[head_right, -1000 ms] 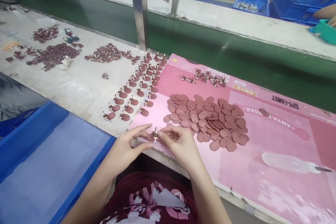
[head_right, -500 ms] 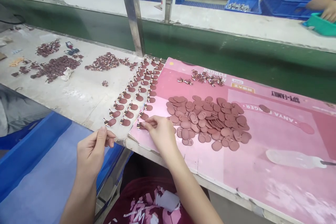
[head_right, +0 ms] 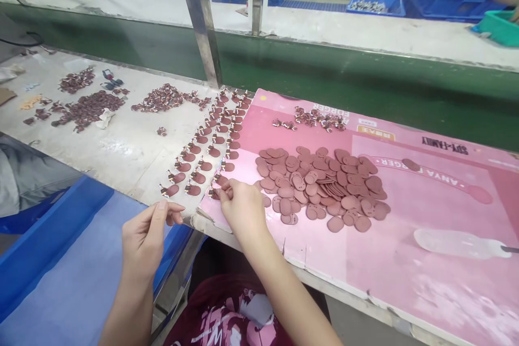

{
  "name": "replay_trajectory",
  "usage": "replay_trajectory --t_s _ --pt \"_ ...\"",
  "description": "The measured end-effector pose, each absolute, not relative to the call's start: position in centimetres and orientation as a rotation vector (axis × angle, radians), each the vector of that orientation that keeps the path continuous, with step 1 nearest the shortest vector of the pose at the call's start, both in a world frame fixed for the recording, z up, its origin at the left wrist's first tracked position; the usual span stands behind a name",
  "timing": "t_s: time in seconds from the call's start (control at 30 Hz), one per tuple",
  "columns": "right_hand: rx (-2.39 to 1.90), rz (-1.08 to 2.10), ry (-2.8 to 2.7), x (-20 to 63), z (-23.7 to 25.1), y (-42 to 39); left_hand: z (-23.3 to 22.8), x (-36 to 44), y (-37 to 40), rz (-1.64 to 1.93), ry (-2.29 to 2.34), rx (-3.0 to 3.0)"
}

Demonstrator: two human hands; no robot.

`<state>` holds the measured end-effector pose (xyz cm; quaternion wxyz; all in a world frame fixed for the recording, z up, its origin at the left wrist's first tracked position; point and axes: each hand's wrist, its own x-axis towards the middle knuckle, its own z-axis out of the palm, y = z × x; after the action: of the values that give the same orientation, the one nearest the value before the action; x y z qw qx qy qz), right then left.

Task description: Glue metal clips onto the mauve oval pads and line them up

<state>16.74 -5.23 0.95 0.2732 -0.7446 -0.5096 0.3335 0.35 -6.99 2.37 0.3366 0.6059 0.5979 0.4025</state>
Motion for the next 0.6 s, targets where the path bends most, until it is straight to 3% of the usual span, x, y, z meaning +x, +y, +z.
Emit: replay_trajectory --t_s 0.37,0.43,0.6 --pt "-1.856 0.739 -1.476 16.8 0.5 -6.9 3.9 0.9 -6.5 1.079 1.509 1.622" --pt "-1.762 0.506 -1.454 17.5 0.4 -8.5 5.2 1.2 -5.8 1.095 1.430 1.699" --pt "-1.572 -0.478 -1.207 22.9 -0.6 -14.0 8.6 4.2 -2.3 0.883 1.169 1.946"
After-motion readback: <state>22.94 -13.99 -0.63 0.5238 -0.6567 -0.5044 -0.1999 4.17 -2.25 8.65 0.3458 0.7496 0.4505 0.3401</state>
